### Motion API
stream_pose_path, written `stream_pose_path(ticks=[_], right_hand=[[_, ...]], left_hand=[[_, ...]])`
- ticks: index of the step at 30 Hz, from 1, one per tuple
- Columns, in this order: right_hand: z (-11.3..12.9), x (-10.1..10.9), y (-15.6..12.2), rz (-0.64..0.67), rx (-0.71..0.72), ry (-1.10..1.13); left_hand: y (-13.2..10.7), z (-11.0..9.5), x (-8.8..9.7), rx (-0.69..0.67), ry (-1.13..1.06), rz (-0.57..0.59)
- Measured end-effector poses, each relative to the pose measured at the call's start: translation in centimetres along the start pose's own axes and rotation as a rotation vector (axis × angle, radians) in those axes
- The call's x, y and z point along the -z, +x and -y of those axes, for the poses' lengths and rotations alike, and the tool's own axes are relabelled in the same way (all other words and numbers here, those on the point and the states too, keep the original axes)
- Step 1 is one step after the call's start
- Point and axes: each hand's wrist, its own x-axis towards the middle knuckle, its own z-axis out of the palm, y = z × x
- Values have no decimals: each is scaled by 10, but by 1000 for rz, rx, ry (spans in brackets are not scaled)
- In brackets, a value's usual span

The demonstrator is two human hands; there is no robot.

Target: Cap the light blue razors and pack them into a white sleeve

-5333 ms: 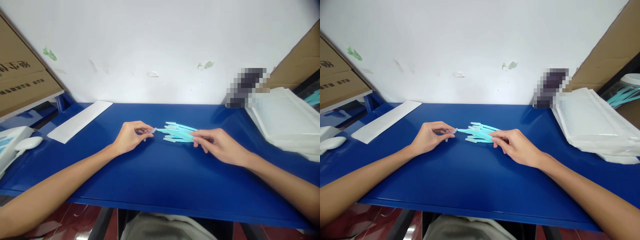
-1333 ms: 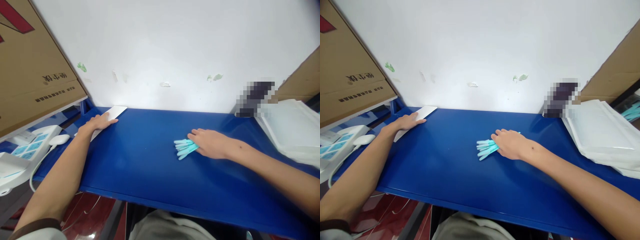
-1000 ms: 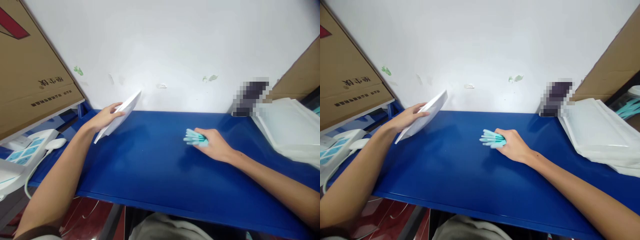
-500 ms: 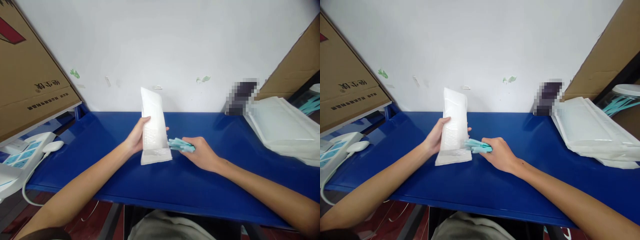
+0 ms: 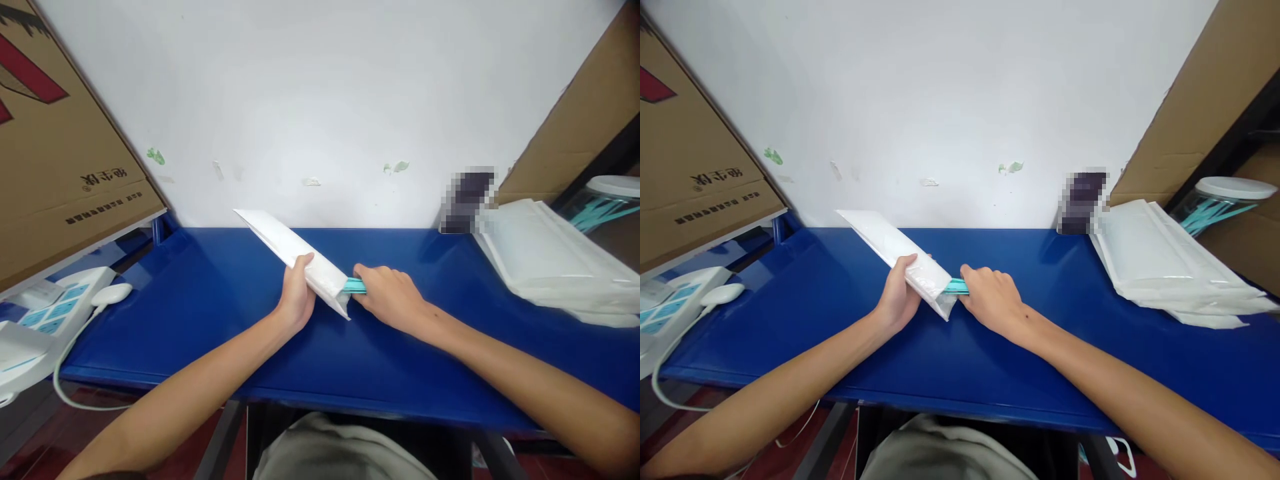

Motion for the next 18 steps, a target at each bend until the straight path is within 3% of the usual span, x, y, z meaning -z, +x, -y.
stream_pose_path(ticks=[5,9,11,14,18], right_hand=[[13,42,13,10,241,187],[28,74,18,-152,297,-86],[31,87,19,-146,386,-111],[24,114,13,-135,400,-50],[-3,173,-9,-211,211,-65]], left_hand=[[-6,3,-10,195,-65,-27],[-12,-8,-18,303,-166,26],[-15,-13,-20,334,-171,110],[-23,-19,-21,394,-84,406],[-37,-18,-11,599,271,1069]])
